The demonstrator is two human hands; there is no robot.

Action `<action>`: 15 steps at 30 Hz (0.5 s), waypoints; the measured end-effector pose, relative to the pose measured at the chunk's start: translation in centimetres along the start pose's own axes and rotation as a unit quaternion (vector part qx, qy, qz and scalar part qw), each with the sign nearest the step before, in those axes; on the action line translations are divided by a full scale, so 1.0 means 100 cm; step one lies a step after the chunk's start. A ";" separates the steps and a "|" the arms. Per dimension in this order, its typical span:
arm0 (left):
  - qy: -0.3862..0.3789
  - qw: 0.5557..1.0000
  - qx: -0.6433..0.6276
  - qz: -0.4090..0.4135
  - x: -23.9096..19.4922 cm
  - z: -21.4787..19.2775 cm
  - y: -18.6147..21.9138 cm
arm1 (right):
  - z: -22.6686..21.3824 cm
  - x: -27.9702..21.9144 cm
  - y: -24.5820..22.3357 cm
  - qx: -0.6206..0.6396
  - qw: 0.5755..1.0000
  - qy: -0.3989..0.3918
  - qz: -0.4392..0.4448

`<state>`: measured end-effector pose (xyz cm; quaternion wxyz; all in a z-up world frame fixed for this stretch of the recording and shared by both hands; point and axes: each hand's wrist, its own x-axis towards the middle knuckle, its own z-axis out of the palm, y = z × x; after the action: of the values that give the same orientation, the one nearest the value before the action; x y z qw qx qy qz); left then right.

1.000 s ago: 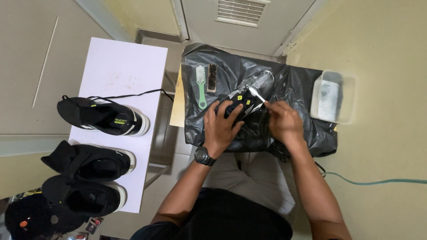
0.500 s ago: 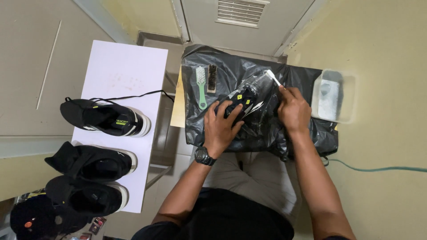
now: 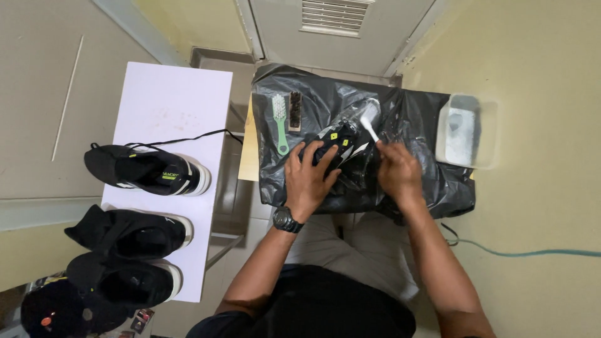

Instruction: The person scrubs a black and white sneaker with a toothbrush dipped in soapy water. They repeatedly dip the brush into a container of soapy water and scrub different parts of the shoe, including the upper, sides, and sole, while holding the shoe steady with the other hand.

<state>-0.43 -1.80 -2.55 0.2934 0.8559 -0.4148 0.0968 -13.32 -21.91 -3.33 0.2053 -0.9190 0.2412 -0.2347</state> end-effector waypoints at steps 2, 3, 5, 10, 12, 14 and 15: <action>0.002 1.000 0.004 0.001 0.001 0.002 0.000 | 0.004 -0.010 0.000 -0.001 1.000 -0.006 0.002; 0.003 1.000 0.010 0.000 0.001 0.002 -0.001 | 0.007 -0.016 -0.001 0.001 1.000 -0.012 0.005; 0.002 1.000 0.009 -0.001 0.002 0.002 0.000 | 0.009 -0.023 0.000 0.026 0.999 -0.006 0.020; -0.001 1.000 0.002 -0.002 0.003 -0.002 0.002 | 0.010 -0.025 0.008 0.083 0.995 0.011 0.053; 0.004 1.000 -0.005 0.002 0.002 -0.005 0.003 | 0.013 -0.023 0.009 -0.008 0.999 0.034 0.038; 0.003 1.000 -0.006 0.005 0.003 -0.007 0.003 | 0.004 -0.013 0.000 -0.028 0.998 0.037 0.046; -0.001 1.000 -0.009 0.006 0.002 -0.009 0.004 | -0.001 -0.009 -0.004 -0.049 0.997 0.038 0.055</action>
<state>-0.54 -1.66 -1.57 0.3000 0.8507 -0.4212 0.0945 -13.94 -21.12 -3.35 0.1638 -0.9038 0.3101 -0.2454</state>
